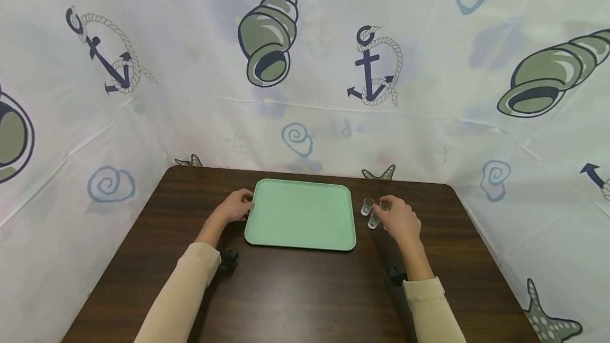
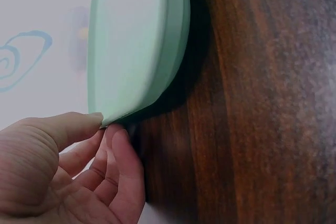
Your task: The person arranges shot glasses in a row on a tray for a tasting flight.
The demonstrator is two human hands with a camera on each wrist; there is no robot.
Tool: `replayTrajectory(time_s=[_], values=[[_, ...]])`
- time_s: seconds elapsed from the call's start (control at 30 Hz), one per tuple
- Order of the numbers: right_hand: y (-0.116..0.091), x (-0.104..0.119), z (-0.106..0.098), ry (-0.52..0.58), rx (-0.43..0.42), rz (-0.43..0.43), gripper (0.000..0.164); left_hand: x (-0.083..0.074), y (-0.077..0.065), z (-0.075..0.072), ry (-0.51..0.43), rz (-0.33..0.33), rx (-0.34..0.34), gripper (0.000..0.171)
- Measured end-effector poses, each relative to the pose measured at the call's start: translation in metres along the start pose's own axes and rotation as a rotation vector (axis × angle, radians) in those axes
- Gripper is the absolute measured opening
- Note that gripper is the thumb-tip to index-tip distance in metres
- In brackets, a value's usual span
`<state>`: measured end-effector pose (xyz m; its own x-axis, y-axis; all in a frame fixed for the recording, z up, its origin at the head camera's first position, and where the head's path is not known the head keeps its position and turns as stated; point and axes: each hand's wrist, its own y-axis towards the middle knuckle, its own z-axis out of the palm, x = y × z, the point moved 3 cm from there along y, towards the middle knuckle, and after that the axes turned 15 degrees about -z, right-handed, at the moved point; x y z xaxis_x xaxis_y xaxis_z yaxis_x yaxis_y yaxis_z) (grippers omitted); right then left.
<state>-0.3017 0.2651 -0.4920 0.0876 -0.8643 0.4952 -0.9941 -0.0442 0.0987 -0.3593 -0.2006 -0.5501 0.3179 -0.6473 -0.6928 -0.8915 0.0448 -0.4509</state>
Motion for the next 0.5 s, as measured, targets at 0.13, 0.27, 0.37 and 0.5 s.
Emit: replayTrajectory(time_s=[0.13, 0.27, 0.37, 0.5], values=[[-0.002, -0.001, 0.007, -0.009, 0.02, 0.005, 0.054, 0.005, -0.002, 0.0, -0.006, -0.012, 0.001, 0.05], [-0.005, -0.004, 0.013, -0.033, 0.038, 0.017, 0.055, 0.007, -0.003, 0.001, -0.023, -0.018, 0.01, 0.05], [-0.006, -0.006, 0.013, -0.042, 0.041, 0.028, 0.054, 0.004, -0.002, 0.001, -0.034, -0.014, 0.016, 0.05], [-0.003, -0.006, 0.012, -0.039, 0.03, 0.016, 0.054, 0.0, -0.003, -0.001, -0.039, -0.008, 0.01, 0.05]])
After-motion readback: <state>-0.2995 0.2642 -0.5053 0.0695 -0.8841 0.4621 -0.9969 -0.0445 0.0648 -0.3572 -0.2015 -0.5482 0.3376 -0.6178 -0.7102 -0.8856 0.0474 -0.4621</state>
